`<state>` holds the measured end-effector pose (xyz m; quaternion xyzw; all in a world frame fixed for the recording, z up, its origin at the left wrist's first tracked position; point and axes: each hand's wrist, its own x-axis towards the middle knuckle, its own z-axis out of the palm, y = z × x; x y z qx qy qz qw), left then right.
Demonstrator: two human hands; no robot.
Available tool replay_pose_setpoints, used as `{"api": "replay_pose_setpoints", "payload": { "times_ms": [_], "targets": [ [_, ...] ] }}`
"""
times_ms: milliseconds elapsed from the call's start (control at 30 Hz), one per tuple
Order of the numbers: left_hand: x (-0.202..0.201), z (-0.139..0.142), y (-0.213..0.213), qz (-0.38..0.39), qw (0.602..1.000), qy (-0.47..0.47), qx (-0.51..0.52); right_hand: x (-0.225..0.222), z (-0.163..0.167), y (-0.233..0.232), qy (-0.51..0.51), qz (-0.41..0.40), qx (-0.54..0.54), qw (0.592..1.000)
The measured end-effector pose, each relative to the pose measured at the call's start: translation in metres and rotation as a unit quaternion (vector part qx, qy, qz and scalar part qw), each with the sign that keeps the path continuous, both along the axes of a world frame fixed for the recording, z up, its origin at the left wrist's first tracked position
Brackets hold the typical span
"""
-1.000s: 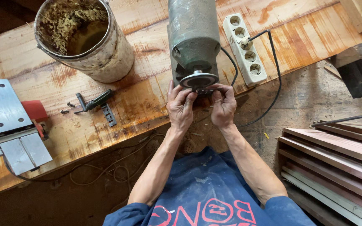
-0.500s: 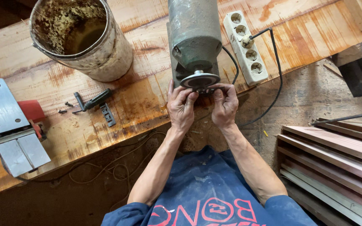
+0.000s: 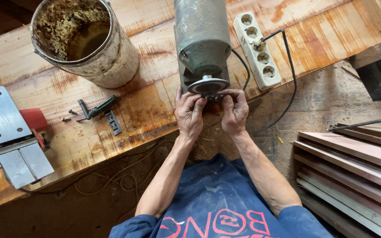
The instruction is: The person repeatedly presses small metal brackets against a bench grinder wheel to smooth their edges. They rotate and reposition each piece to grind different sides, then briefly inspect the result before continuing with the next piece.
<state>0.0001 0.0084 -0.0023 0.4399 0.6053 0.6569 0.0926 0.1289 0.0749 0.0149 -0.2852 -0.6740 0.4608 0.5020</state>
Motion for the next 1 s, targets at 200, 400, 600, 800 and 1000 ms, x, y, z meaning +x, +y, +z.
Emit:
{"api": "replay_pose_setpoints", "payload": {
  "times_ms": [200,400,600,800,1000],
  "targets": [
    [-0.0003,-0.0002,0.0009,0.000,1.000,0.011,-0.014,-0.0003,-0.0029,0.0006,0.023,0.004,-0.008,1.000],
    [0.0003,-0.0009,0.0011,-0.001,1.000,0.017,-0.013,0.0019,-0.0046,0.0009,0.020,0.005,-0.008,1.000],
    [-0.0016,-0.0016,-0.0005,-0.007,1.000,0.000,-0.015,0.0006,-0.0047,0.0020,0.035,0.024,-0.024,0.999],
    [-0.0015,-0.0033,-0.0004,-0.004,1.000,-0.008,-0.001,-0.0001,-0.0041,0.0052,0.036,0.046,-0.022,0.998],
    [-0.0019,-0.0053,0.0011,-0.004,1.000,-0.023,0.015,-0.0002,-0.0025,0.0051,0.024,0.050,-0.030,0.998]
  ]
}}
